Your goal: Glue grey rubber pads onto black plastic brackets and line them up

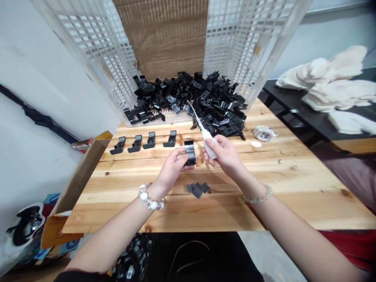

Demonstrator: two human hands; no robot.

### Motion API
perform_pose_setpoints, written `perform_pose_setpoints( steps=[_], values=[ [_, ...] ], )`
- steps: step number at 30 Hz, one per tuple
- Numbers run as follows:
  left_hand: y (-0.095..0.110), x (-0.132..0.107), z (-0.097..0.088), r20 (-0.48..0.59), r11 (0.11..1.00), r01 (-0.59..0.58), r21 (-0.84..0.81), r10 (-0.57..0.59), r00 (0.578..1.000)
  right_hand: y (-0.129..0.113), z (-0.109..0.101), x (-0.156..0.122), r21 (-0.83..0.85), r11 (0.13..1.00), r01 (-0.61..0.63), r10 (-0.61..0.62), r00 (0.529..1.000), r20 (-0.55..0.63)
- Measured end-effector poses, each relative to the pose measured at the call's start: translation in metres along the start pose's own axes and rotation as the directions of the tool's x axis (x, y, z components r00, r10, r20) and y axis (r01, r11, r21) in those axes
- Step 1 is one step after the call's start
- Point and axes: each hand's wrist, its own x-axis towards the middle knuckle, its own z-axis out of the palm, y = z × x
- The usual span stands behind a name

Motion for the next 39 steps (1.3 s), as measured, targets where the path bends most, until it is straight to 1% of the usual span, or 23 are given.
perform_pose_setpoints(
  steps=[2, 5, 7, 9, 11, 13, 14, 17, 19, 21, 24, 28, 31, 34, 39],
  values=[
    [0.000, 0.000, 0.000, -0.004, 1.000, 0.004, -0.008, -0.004, 1.000, -0.005, -0.006, 0.002, 0.020, 0.999, 0.030, -0.029, 0.999, -0.029],
    [-0.001, 0.000, -0.002, -0.007, 1.000, 0.008, -0.023, -0.008, 1.000, -0.013, -0.016, 0.006, 0.054, 0.996, 0.068, -0.061, 0.991, -0.119],
    [-0.001, 0.001, -0.003, -0.014, 0.999, 0.016, -0.036, -0.017, 1.000, -0.019, -0.022, 0.008, 0.083, 0.992, 0.091, -0.077, 0.984, -0.158],
    [-0.001, 0.002, -0.004, -0.029, 0.998, 0.029, -0.048, -0.030, 0.999, -0.023, -0.026, 0.010, 0.134, 0.984, 0.121, -0.101, 0.984, -0.147],
    [-0.001, 0.003, -0.006, -0.044, 0.998, 0.043, -0.052, -0.045, 0.998, -0.026, -0.030, 0.012, 0.164, 0.977, 0.133, -0.117, 0.988, -0.100],
    [0.000, 0.003, -0.007, -0.055, 0.997, 0.052, -0.056, -0.055, 0.997, -0.026, -0.033, 0.014, 0.138, 0.982, 0.132, -0.120, 0.989, -0.088],
    [0.000, 0.004, -0.007, -0.060, 0.997, 0.054, -0.061, -0.057, 0.997, -0.026, -0.034, 0.015, 0.116, 0.984, 0.136, -0.123, 0.986, -0.115],
    [0.001, 0.004, -0.007, -0.066, 0.995, 0.066, -0.076, -0.071, 0.995, -0.025, -0.037, 0.018, 0.098, 0.980, 0.174, -0.144, 0.956, -0.257],
    [0.002, 0.003, -0.007, -0.054, 0.994, 0.086, -0.069, -0.089, 0.995, -0.025, -0.039, 0.019, 0.128, 0.969, 0.209, -0.163, 0.940, -0.299],
    [0.001, 0.003, -0.006, -0.032, 0.993, 0.106, -0.058, -0.108, 0.994, -0.027, -0.040, 0.020, 0.150, 0.957, 0.247, -0.193, 0.932, -0.307],
    [0.000, 0.002, -0.005, -0.001, 0.992, 0.124, -0.037, -0.124, 0.992, -0.029, -0.039, 0.019, 0.147, 0.938, 0.314, -0.251, 0.907, -0.338],
    [-0.002, 0.001, -0.003, 0.002, 0.990, 0.143, 0.003, -0.143, 0.990, -0.030, -0.036, 0.016, 0.143, 0.915, 0.378, -0.311, 0.885, -0.346],
    [-0.003, 0.001, -0.001, 0.006, 0.990, 0.136, 0.027, -0.137, 0.991, -0.028, -0.034, 0.014, 0.097, 0.903, 0.419, -0.358, 0.858, -0.369],
    [-0.003, 0.000, 0.000, 0.034, 0.991, 0.117, 0.065, -0.120, 0.992, -0.027, -0.032, 0.012, 0.032, 0.898, 0.438, -0.393, 0.834, -0.388],
    [-0.002, -0.002, 0.000, 0.097, 0.985, 0.138, 0.107, -0.149, 0.984, -0.027, -0.029, 0.010, -0.045, 0.882, 0.469, -0.447, 0.802, -0.396]
  ],
)
